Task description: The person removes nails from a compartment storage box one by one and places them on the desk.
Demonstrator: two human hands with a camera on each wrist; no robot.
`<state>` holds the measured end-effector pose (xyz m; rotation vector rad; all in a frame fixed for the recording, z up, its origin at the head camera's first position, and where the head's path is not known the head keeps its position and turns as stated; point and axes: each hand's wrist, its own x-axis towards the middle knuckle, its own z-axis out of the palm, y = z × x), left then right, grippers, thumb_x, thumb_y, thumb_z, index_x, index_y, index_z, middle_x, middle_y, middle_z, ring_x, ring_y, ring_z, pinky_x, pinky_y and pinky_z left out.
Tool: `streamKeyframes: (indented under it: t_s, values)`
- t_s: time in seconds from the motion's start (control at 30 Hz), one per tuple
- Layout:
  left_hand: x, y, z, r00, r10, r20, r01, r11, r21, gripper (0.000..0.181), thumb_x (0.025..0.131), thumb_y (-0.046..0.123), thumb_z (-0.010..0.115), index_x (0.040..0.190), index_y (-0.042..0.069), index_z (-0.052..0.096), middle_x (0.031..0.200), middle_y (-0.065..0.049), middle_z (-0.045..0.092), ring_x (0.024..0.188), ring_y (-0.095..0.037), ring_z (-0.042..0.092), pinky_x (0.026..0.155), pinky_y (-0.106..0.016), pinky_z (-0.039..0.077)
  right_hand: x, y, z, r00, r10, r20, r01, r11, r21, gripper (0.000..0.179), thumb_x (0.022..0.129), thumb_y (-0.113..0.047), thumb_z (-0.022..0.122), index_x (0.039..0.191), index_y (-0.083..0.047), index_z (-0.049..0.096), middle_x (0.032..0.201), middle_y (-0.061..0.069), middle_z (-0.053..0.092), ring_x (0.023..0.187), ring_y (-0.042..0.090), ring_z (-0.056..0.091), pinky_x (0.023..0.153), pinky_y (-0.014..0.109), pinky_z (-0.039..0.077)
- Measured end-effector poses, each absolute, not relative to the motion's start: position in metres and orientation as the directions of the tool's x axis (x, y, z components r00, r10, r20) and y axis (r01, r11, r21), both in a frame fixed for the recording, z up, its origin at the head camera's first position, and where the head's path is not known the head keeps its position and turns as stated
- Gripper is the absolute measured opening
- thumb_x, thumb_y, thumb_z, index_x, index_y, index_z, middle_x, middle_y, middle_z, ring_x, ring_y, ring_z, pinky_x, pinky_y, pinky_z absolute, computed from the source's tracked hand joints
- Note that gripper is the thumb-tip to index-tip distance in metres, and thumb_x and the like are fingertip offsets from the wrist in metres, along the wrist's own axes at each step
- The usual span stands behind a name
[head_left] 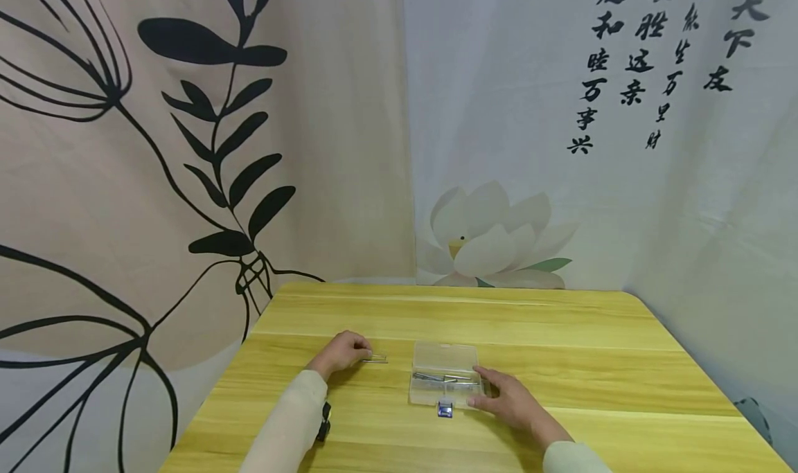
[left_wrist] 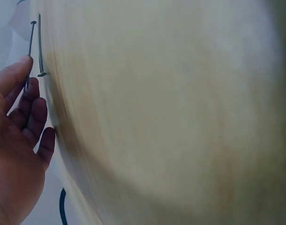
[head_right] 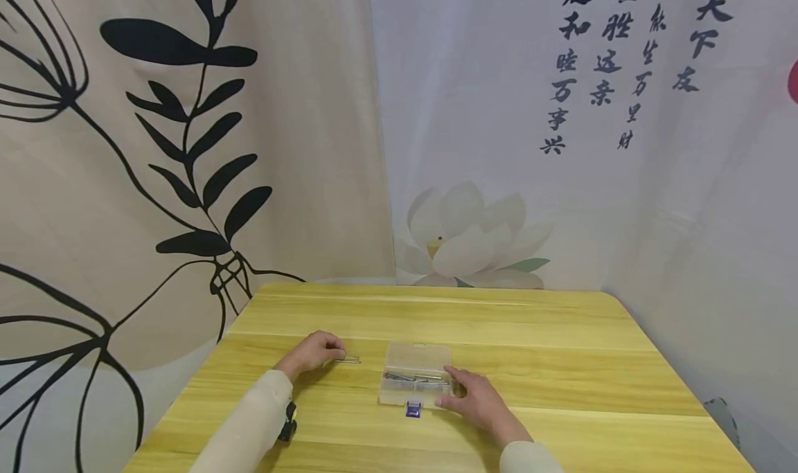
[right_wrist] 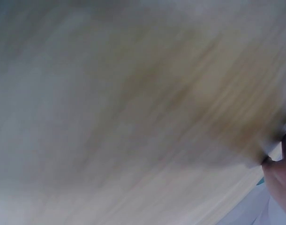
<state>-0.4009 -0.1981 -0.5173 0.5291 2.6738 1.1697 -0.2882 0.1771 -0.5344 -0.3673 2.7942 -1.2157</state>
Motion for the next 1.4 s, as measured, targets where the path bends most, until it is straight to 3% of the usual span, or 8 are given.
streamKeyframes:
  t_s: [0.57,1.03,1.4]
  values:
    - [-0.4033,-0.1977,-0.5235,-0.921,0.390,-0.005,0.284,0.679,0.677,0.008,0.094,0.008,0.068,0.092,0.007,0.075,0.087,0.001,0.064,0.075,-0.015,0.053,0.066,-0.032,0.046,-0.2855,0.1758,-0.5340,-0.973,-0.228,0.030,-0.175,0.648,-0.741,0.076,0.085,-0.043,0.077,0.145,-0.006,0.050,0.145,0.025,0.046,0.134,0.049,0.038,0.107,0.064,0.027]
    - [-0.4035,-0.1974,-0.5194,-0.919,0.389,-0.061,0.244,0.683,0.688,0.007,0.092,0.018,0.072,0.096,0.013,0.076,0.096,0.002,0.066,0.085,-0.015,0.059,0.075,-0.037,0.051,-0.2867,0.1760,-0.5330,-0.972,-0.232,0.029,-0.179,0.658,-0.732,0.076,0.085,-0.044,0.076,0.146,-0.008,0.050,0.145,0.023,0.047,0.134,0.048,0.039,0.107,0.062,0.029]
    - [-0.4044,-0.1965,-0.5218,-0.917,0.398,-0.037,0.267,0.677,0.686,0.007,0.092,0.016,0.072,0.093,0.011,0.076,0.091,0.002,0.064,0.080,-0.015,0.057,0.070,-0.035,0.050,-0.2869,0.1760,-0.5332,-0.974,-0.223,0.026,-0.169,0.653,-0.738,0.075,0.085,-0.043,0.077,0.145,-0.008,0.050,0.145,0.024,0.047,0.134,0.047,0.039,0.108,0.062,0.029]
